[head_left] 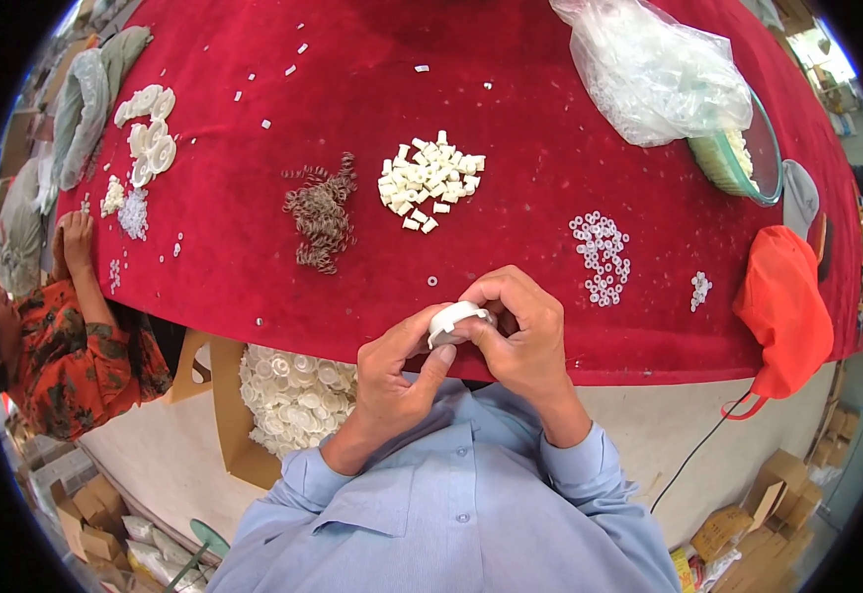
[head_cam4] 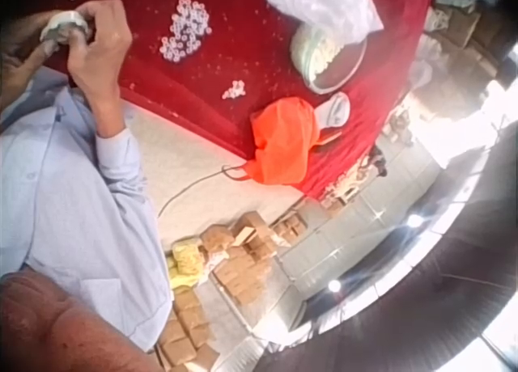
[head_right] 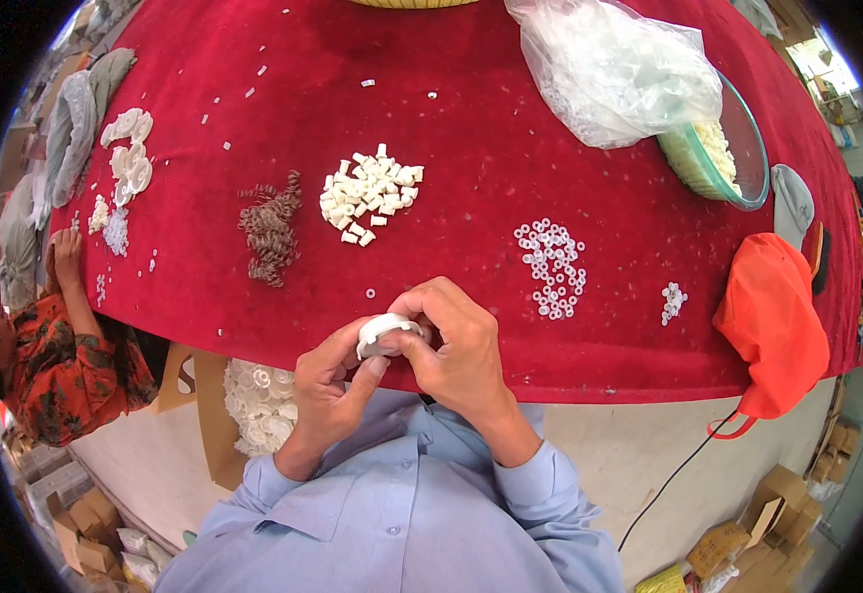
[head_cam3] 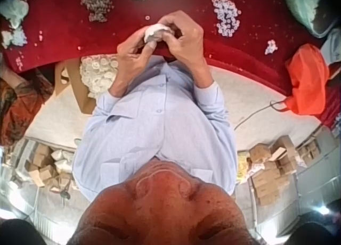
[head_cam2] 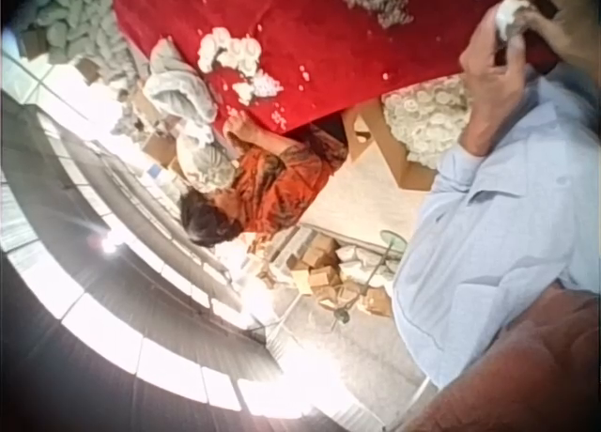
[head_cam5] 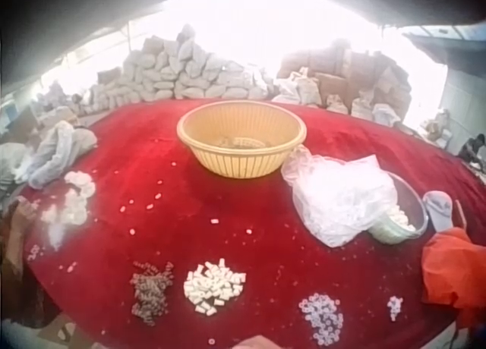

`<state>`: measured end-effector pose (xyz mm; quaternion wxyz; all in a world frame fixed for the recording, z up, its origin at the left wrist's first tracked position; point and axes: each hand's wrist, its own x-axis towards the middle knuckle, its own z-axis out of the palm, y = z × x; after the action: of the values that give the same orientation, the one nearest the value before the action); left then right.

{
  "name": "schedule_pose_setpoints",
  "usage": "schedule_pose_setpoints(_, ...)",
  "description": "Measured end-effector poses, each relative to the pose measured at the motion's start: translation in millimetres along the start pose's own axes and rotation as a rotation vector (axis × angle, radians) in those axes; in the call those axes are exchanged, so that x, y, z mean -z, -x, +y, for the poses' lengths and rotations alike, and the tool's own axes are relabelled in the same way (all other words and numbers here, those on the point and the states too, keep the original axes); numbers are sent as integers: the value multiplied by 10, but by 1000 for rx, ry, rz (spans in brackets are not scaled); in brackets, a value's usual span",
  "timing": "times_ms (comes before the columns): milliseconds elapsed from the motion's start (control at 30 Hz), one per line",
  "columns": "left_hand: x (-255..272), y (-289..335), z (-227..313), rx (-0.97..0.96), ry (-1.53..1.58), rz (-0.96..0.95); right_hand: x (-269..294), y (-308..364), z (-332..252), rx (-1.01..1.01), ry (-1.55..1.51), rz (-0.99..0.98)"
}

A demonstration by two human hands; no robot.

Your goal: The person assembles small components by hand, inserting springs onto plastic plugs and fitting the sub-assemblies into round plastic caps.

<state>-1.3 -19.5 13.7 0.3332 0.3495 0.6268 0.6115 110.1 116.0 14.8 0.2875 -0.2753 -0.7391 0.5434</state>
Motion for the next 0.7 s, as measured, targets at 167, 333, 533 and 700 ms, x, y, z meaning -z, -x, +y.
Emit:
schedule_pose_setpoints(167,19,71,-98,-36,89,133,-54,29,-79,55,-10,-4)
schedule_pose_setpoints(333,168,99,-168,-170,-75,109,-85,86,-187,100,24,-73)
schedule_pose_setpoints(533,181,153,-72,-102,-251,226,-116,-6,-217,6,-96,-218)
schedule_pose_setpoints(700,231,110,-28,-22,111,176,-230,19,-224,-13,-149,-153)
